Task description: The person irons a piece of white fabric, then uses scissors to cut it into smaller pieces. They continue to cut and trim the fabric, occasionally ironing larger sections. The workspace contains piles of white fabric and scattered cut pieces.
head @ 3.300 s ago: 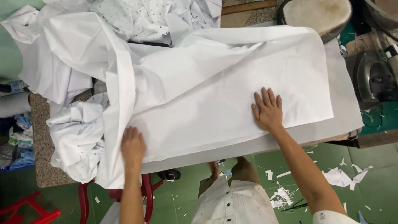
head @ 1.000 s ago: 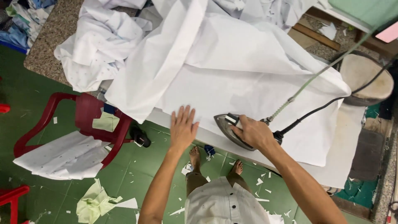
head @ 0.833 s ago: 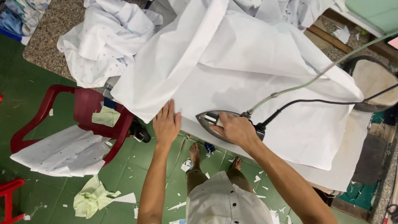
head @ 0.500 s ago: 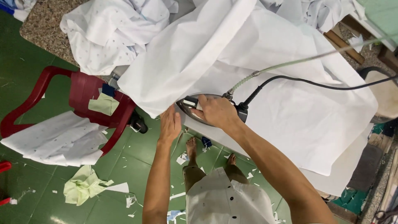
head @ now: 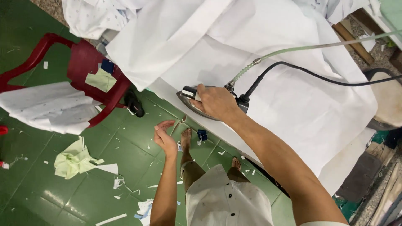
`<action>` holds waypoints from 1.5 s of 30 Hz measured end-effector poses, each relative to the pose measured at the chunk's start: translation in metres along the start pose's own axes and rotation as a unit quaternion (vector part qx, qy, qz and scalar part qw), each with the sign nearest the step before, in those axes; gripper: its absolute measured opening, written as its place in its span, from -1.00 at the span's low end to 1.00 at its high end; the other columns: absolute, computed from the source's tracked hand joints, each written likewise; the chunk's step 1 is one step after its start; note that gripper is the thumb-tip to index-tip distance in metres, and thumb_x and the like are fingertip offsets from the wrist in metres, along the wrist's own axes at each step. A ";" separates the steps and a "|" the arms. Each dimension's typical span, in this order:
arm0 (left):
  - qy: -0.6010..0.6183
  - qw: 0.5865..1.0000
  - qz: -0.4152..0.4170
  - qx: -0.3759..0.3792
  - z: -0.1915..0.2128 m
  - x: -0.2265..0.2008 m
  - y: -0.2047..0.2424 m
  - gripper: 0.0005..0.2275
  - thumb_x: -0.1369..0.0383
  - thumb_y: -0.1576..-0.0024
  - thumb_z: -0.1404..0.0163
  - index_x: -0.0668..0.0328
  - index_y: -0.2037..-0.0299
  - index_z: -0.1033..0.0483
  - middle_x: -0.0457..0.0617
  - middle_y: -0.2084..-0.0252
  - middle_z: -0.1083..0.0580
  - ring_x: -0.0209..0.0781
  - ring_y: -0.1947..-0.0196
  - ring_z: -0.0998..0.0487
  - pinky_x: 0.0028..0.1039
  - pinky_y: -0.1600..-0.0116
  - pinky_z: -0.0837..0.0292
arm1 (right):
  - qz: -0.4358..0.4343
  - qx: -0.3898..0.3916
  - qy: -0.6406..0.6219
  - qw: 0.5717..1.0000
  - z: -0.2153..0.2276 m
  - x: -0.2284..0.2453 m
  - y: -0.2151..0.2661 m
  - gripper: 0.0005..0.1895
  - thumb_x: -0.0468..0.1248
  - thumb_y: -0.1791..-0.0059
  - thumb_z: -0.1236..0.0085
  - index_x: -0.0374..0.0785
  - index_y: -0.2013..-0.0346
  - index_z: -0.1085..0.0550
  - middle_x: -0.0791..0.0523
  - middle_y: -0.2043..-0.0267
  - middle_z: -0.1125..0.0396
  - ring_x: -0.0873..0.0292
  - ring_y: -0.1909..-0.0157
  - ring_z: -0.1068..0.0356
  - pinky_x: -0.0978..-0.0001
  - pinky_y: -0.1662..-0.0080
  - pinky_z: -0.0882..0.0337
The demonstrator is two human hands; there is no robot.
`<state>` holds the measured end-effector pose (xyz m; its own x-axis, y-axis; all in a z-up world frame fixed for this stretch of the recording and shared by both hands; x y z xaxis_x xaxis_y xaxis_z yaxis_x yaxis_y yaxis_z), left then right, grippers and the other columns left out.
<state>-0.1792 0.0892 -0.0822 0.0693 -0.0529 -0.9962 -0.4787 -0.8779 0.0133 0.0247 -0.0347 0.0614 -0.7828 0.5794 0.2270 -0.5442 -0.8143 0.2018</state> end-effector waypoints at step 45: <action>-0.390 0.812 -0.419 0.111 -0.294 -0.044 0.558 -0.55 0.26 -0.10 -0.17 0.25 -0.17 -0.43 0.16 -0.10 -0.36 0.15 -0.26 -0.36 0.04 -0.34 -0.32 | 0.023 0.083 -0.030 0.996 -0.037 -0.102 0.317 -0.51 0.14 -0.14 0.20 -0.24 0.07 -0.35 -0.12 0.35 -0.49 -0.12 0.27 -0.58 0.04 0.18 -0.58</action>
<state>-0.1918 -0.5386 -0.0061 -0.0824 0.9132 -0.3992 -0.7013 -0.3377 -0.6278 -0.0788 -0.3538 0.0674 -0.7836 0.5464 0.2955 -0.4462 -0.8261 0.3443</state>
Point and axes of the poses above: each hand's wrist, its own y-axis away from the middle knuckle, its own z-axis out of the back of the hand, x = y × z, the point moved 10 cm from there along -y, towards the middle knuckle
